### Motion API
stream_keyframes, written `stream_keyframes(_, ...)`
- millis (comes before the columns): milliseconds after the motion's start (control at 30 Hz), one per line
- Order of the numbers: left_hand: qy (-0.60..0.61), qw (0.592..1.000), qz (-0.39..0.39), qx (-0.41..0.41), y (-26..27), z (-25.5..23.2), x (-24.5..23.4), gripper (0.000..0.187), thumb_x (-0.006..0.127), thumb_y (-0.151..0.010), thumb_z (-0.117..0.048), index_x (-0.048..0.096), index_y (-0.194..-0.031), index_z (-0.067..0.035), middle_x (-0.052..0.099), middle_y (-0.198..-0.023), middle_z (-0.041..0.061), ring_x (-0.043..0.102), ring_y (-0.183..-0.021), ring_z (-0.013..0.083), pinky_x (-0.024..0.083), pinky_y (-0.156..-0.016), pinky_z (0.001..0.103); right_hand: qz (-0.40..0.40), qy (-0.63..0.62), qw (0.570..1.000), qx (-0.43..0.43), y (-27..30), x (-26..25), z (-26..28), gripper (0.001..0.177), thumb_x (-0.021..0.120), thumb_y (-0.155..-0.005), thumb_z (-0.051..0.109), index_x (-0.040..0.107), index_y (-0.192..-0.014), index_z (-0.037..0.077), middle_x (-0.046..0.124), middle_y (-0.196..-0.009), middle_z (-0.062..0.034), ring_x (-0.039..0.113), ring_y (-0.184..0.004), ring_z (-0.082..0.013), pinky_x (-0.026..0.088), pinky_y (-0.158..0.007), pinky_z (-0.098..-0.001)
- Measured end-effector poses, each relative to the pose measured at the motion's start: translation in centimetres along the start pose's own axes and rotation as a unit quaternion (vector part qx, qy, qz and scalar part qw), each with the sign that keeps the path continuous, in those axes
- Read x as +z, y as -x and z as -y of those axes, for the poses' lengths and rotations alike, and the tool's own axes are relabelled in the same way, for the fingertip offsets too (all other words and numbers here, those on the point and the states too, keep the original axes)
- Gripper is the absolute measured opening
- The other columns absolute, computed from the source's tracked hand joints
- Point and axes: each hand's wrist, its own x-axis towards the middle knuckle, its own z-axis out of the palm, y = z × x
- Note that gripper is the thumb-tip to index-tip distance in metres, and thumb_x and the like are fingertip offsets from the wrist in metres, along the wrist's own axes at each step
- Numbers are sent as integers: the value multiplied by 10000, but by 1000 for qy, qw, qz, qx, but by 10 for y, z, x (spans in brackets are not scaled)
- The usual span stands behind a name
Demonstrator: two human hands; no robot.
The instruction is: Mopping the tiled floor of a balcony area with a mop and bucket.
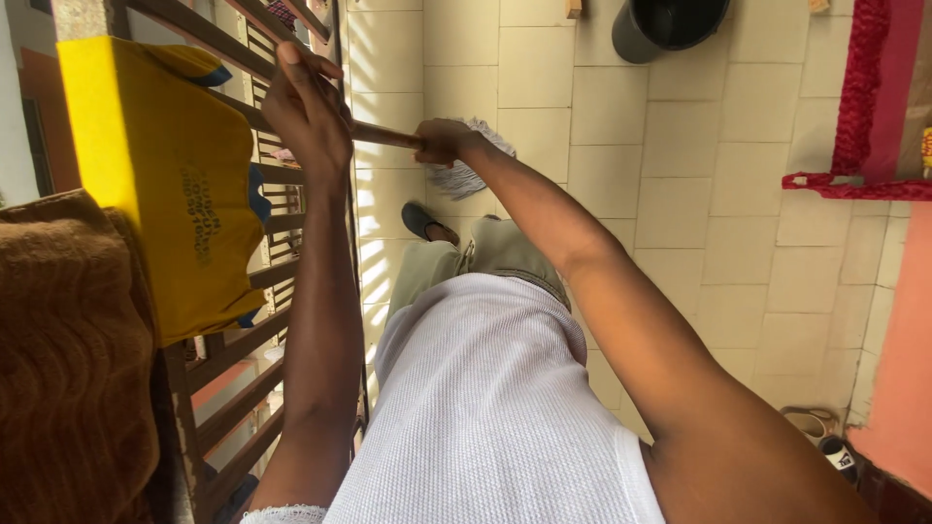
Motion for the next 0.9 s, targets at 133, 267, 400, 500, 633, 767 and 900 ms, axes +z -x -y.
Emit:
stream_keyframes(133,15,999,24,-17,25,5,30,703,388,-1082,-580,635,-800,15,397,-520,-37,383,-402,56,292,-359,272,-40,-8,997,58,16,29,-51,277,640,-935,347,732,-871,93,733,-787,-131,731,-759,-298,568,-745,-454)
stream_keyframes(267,41,997,55,-33,42,12,49,684,400,-1096,-566,639,-852,26,389,-544,-9,413,-452,79,427,-428,283,-186,-66,973,119,26,82,-90,258,646,-905,341,721,-926,95,744,-930,-179,709,-898,-355,544,-785,-491)
stream_keyframes(400,100,994,51,-12,42,26,55,726,361,-1093,-612,627,-882,29,459,-610,23,476,-510,111,555,-499,323,-345,-132,922,117,22,139,-100,302,662,-899,329,656,-920,28,713,-896,-233,699,-868,-415,549,-763,-510)
stream_keyframes(500,147,985,43,-75,27,34,52,801,320,-1063,-682,634,-829,16,408,-597,18,468,-520,135,554,-503,344,-397,-160,896,121,9,151,-88,312,667,-895,319,635,-886,8,693,-868,-242,695,-840,-430,552,-732,-519)
stream_keyframes(633,230,954,99,-164,-3,21,42,837,284,-1007,-730,667,-873,2,399,-618,6,429,-531,146,480,-516,337,-399,-193,882,160,-13,137,-55,319,669,-900,325,639,-866,8,696,-866,-236,699,-845,-427,556,-736,-522)
stream_keyframes(767,169,963,149,-149,-32,-11,32,863,287,-1012,-791,689,-880,-38,307,-585,-46,243,-490,83,226,-460,273,-394,-223,876,168,-37,104,-19,276,656,-903,311,688,-877,38,720,-885,-212,705,-863,-415,558,-758,-514)
stream_keyframes(900,125,973,173,-86,-50,-30,13,842,304,-1023,-771,690,-889,-35,300,-596,-56,223,-502,75,200,-466,284,-403,-212,874,167,-84,88,3,268,676,-896,308,704,-860,44,726,-905,-203,712,-882,-406,561,-772,-506)
